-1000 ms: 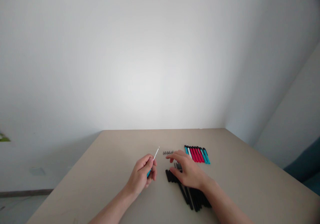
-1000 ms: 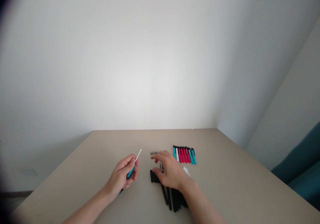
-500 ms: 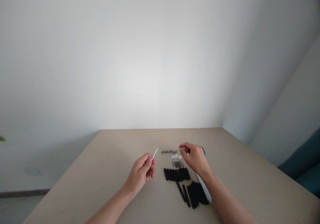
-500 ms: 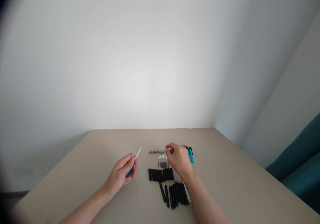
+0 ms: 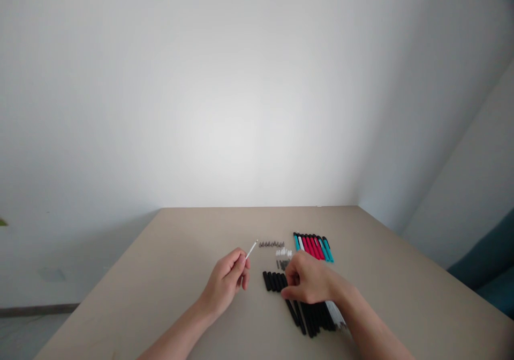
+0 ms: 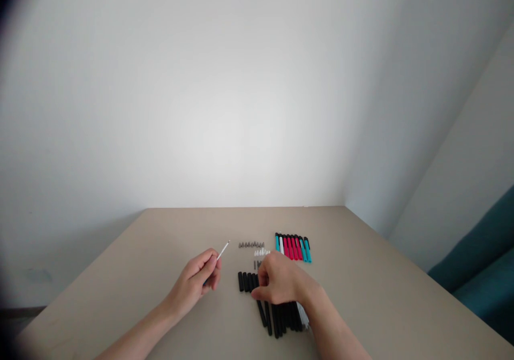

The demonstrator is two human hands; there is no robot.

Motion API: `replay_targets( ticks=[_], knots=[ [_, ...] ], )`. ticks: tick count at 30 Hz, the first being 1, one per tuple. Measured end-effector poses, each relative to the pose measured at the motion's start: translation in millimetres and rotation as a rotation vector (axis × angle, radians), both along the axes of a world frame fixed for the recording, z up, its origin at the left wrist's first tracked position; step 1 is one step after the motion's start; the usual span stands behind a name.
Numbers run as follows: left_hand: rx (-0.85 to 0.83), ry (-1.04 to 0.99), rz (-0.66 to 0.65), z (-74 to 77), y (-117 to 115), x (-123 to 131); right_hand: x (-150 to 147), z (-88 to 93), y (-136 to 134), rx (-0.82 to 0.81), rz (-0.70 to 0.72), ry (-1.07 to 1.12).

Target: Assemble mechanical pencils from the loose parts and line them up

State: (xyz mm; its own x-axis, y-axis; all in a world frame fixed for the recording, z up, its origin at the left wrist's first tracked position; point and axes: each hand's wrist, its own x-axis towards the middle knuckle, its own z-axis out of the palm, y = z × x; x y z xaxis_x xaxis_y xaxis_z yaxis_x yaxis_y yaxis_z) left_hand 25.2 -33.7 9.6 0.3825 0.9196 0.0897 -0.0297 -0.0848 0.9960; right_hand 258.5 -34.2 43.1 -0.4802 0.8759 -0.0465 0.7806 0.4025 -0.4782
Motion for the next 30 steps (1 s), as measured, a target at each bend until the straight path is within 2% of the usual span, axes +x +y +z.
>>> replay_targets(
  ticks=[5,10,20,30],
  knots=[
    [0.132,0.121,-0.014,-5.9,-2,-1,-4,5.2,-4,-0.031,-0.016,-0.124],
    [0.194,0.188,-0.009,-5.5,-2,-2,-9,4.7,-6,-0.011,0.018,-0.134],
    [0.211,0.192,0.008,-2.8,-2,-1,-12,7.4,-12,0.031,0.066,-0.099],
    [0.205,0.208,0.013,-3.3,-2,-2,-13,6.0,-14,0.028,0.043,-0.139]
  ],
)
